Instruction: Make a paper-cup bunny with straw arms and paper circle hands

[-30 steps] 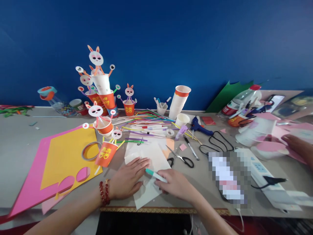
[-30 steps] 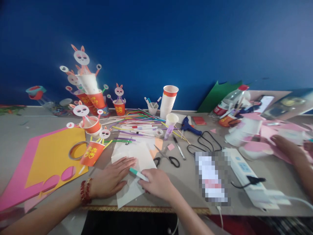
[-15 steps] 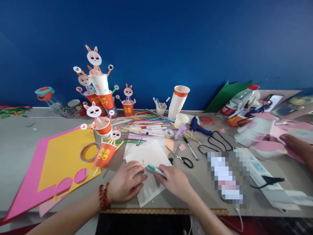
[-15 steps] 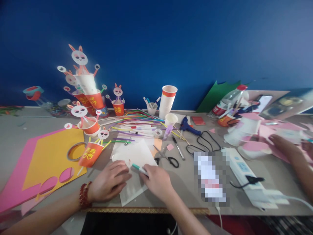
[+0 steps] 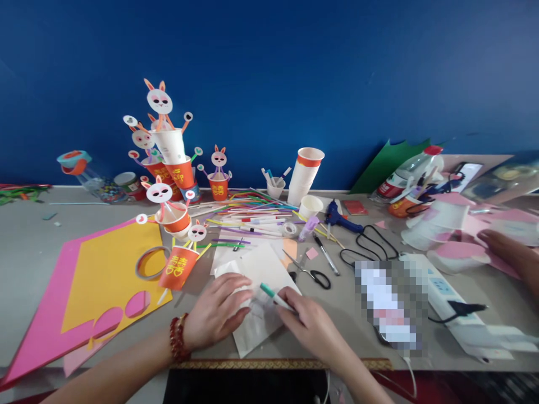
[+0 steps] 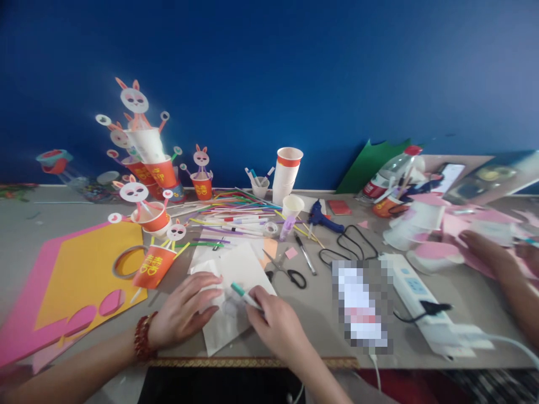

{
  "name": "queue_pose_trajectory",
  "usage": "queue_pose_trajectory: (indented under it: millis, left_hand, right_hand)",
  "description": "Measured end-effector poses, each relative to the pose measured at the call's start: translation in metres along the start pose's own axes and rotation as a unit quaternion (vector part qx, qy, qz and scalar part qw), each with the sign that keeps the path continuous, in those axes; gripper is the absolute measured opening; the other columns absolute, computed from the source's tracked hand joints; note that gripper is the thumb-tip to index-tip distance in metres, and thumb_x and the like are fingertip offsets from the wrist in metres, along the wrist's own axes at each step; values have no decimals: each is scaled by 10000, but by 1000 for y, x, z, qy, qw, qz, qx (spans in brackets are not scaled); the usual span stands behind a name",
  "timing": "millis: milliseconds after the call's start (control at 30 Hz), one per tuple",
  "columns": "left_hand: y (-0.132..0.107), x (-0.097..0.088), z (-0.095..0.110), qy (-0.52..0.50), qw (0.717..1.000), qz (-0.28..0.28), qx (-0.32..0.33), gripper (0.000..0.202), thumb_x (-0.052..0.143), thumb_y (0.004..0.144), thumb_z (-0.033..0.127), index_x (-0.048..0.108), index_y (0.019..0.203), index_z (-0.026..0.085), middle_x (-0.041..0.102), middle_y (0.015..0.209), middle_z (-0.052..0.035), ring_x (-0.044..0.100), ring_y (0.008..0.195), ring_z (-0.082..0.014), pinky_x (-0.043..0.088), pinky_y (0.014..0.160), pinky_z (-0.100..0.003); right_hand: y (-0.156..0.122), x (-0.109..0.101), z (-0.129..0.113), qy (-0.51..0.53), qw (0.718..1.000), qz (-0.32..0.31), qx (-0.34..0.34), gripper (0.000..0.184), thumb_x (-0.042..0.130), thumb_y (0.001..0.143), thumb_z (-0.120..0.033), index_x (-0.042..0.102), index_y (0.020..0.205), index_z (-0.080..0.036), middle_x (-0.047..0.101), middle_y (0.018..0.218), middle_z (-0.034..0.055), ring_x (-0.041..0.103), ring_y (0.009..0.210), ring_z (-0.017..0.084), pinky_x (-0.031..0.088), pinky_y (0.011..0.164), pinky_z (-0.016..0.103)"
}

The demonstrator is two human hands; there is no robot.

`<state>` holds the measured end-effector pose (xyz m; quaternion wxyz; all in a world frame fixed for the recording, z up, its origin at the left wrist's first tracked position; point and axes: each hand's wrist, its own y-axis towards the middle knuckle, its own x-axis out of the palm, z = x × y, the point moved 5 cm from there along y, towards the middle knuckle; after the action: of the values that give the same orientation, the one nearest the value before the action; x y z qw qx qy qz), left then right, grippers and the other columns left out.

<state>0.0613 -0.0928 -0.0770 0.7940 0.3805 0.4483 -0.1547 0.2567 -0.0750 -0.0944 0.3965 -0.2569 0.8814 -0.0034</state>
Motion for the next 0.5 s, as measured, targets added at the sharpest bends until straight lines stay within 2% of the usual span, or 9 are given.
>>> queue_pose_trajectory:
  millis: [67,100,167,233,367,500]
  left_hand:
    - [10,-1,4,43,999,-22,9,357,564,936,294,490,1259,162,575,1274,-146,486,1215,-284,421,1041,-468]
    - [15,0,7,55,997,-39,28,292,554,944,296,526,1202,162,617,1195,-123,517,1160,-267,409,1049,-466]
    - [19,2,13,70,994,-56,66,115,496,972,233,581,1020,173,661,918,-48,574,951,-200,396,1054,-438]
    - [19,5,18,79,990,-73,92,161,459,988,231,575,888,179,605,732,-3,544,777,-166,405,1027,-422]
    - [10,12,25,72,984,-116,113,243,455,988,291,532,790,174,566,695,-10,493,693,-170,446,825,-382]
    - [6,15,29,68,980,-148,113,306,491,972,388,506,751,177,564,672,-13,488,642,-176,396,699,-360]
  right_hand:
    - [-2,3,-10,12,999,-31,-16,139,444,944,-306,532,870,-227,630,731,-16,608,675,160,360,601,218]
    - [-3,5,-14,13,999,-40,-23,154,451,950,-320,538,866,-225,633,740,-14,608,686,158,359,605,215]
    - [-6,8,-21,3,998,-51,-33,196,447,966,-355,551,865,-222,647,750,-5,613,698,158,353,607,214]
    - [-9,12,-25,-13,997,-66,-43,257,415,987,-390,562,864,-219,665,755,9,624,704,164,344,601,219]
    - [-19,20,-26,-62,992,-93,-62,319,368,1010,-416,570,863,-217,692,755,27,645,693,176,317,572,235]
    - [-25,23,-27,-120,984,-95,-96,311,352,1021,-398,568,886,-220,703,740,23,652,661,177,273,535,248]
